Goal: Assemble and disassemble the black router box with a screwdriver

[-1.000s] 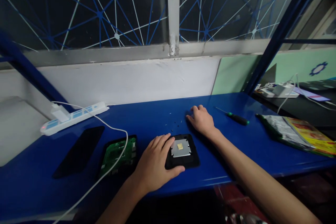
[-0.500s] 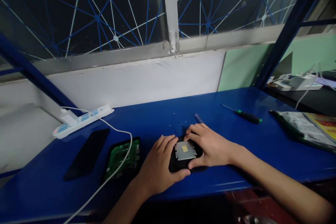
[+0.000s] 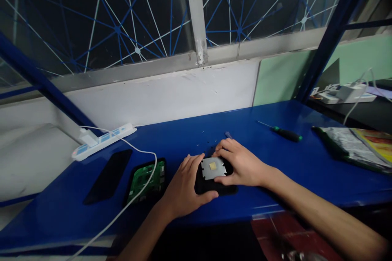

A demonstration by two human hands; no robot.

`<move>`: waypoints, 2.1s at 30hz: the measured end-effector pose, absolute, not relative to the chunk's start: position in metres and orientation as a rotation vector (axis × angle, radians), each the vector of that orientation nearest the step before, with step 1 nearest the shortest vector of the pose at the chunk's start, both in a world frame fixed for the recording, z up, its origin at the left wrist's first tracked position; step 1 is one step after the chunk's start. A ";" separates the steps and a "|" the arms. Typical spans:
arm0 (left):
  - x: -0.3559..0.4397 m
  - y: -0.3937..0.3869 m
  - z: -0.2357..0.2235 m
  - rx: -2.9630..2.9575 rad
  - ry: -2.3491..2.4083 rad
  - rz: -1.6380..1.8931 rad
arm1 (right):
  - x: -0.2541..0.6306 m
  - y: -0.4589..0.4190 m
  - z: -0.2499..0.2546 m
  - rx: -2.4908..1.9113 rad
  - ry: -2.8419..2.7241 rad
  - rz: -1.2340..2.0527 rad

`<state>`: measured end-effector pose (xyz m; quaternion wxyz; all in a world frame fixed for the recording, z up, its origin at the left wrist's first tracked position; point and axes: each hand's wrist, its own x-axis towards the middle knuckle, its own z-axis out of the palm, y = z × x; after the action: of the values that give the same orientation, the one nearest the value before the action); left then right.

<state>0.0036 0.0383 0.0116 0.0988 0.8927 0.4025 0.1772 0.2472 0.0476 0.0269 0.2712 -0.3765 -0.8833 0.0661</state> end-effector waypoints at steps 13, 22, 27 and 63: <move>-0.001 0.042 0.013 2.484 1.144 0.882 | 0.245 0.042 0.029 -0.905 -2.316 0.094; 0.001 0.043 0.013 2.477 1.087 0.926 | 0.243 0.042 0.027 -0.868 -2.328 0.053; 0.000 0.043 0.014 2.487 1.035 0.978 | 0.241 0.043 0.024 -0.831 -2.309 0.052; 0.007 0.040 0.019 2.707 1.178 1.026 | 0.245 0.042 0.024 -0.789 -2.230 -0.098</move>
<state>0.0075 0.0401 0.0187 0.0080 0.8661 0.3768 0.3283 0.2447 0.0419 0.0244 0.3775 -0.3088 -0.8721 -0.0383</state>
